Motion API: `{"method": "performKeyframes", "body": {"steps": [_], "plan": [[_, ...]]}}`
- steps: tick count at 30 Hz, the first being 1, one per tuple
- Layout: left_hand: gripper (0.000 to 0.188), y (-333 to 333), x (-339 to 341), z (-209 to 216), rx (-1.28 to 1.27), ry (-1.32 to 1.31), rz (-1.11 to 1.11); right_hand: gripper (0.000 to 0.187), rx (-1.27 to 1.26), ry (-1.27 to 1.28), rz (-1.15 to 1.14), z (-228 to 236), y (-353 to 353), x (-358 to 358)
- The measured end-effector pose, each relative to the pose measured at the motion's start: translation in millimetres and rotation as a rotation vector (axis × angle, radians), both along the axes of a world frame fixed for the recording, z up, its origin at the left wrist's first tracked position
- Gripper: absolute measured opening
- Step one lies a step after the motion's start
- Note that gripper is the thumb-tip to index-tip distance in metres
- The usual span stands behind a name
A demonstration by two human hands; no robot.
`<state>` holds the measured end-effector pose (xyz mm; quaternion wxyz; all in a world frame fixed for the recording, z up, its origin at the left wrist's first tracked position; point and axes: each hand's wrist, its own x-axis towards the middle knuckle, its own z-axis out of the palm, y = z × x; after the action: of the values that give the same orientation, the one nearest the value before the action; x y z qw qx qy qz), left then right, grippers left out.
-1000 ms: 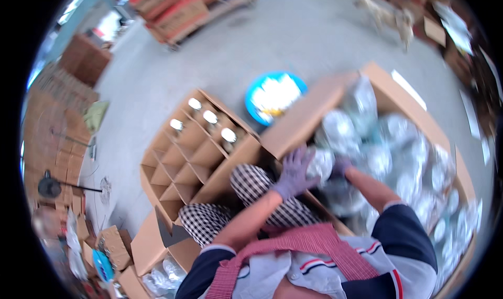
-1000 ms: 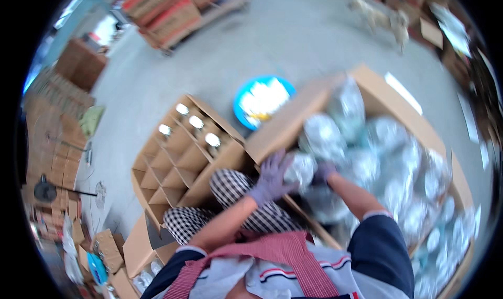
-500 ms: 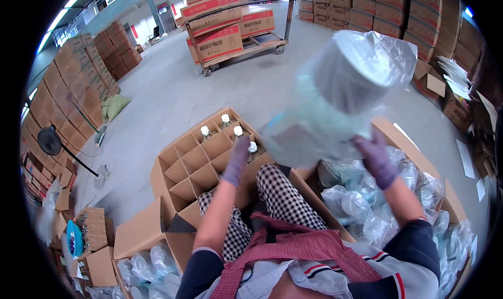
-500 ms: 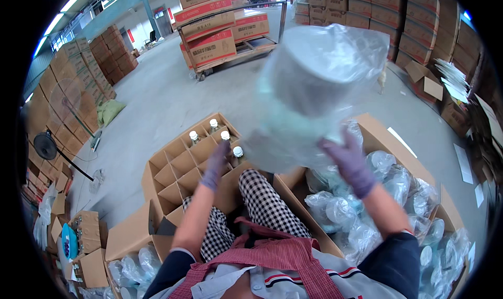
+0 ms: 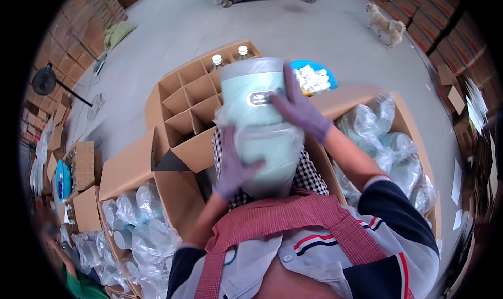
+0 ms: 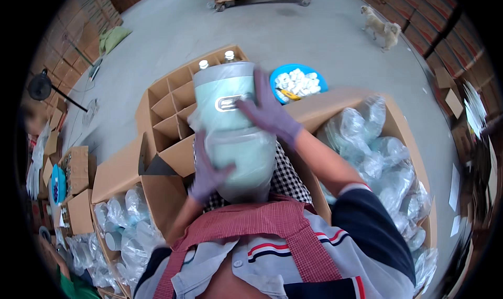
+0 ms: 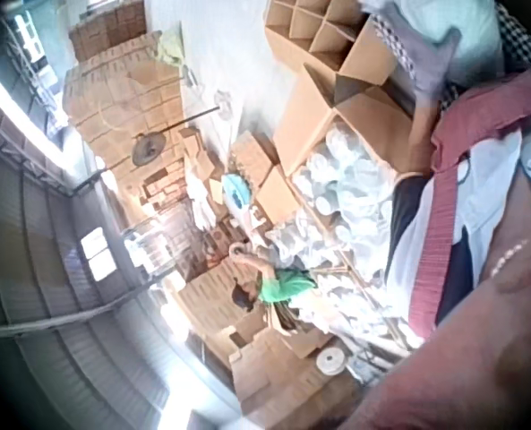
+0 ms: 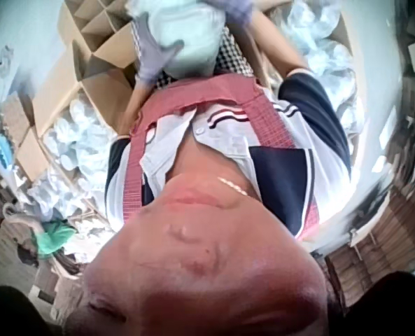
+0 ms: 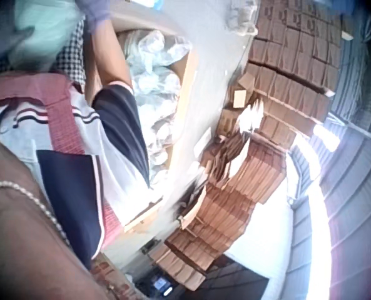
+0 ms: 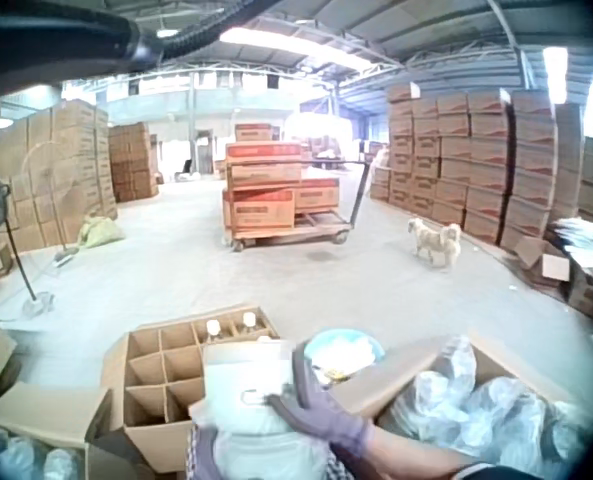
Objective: The person sits on the floor and repeatedly unpacks light blue electric kettles from plastic bags, places them into a cardboard box with dividers, and then removes them to place them back into the bag. The person also folds cardboard boxes at the end.
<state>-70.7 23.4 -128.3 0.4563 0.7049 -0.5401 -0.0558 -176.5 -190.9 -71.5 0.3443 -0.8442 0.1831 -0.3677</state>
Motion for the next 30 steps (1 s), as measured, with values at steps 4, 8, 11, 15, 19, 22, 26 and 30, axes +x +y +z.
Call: {"method": "performKeyframes", "body": {"steps": [4, 8, 11, 15, 19, 22, 26, 30], "plan": [[0.056, 134.6, -14.7, -74.6, 0.255, -0.381, -0.111, 0.046, 0.037, -0.025, 0.251, 46.3, -5.2, 13.1], [0.038, 100.4, 80.0, 31.0, 0.357, -0.339, -0.15, 0.027, -0.313, -0.042, 0.309, 25.8, -37.1, 106.2], [0.035, 21.4, 139.8, 73.5, -0.286, 0.472, 0.157, 0.018, -0.197, -0.315, 0.413, 21.2, 3.5, 147.1], [0.041, -52.7, 134.7, 106.9, -0.189, 0.12, 0.018, 0.037, 0.642, -0.324, 0.804, 5.7, -39.9, 132.1], [0.035, -67.7, 174.2, 92.0, -0.318, 0.271, -0.096, 0.047, 0.441, -0.401, 0.97, 1.6, -55.2, 159.7], [0.032, -87.3, 171.9, 109.0, -0.136, 0.147, -0.23, 0.054, 1.529, -0.173, 0.801, -33.2, -65.9, 164.3], [0.047, -67.6, 181.6, 105.3, -0.153, 0.213, -0.105, 0.045, 0.355, -0.152, 0.585, -2.8, -82.2, 180.4], [0.063, -86.8, 185.8, 103.5, -0.237, 0.239, 0.0, 0.047, 0.281, -0.023, 0.78, 3.0, -98.7, 174.9]]}}
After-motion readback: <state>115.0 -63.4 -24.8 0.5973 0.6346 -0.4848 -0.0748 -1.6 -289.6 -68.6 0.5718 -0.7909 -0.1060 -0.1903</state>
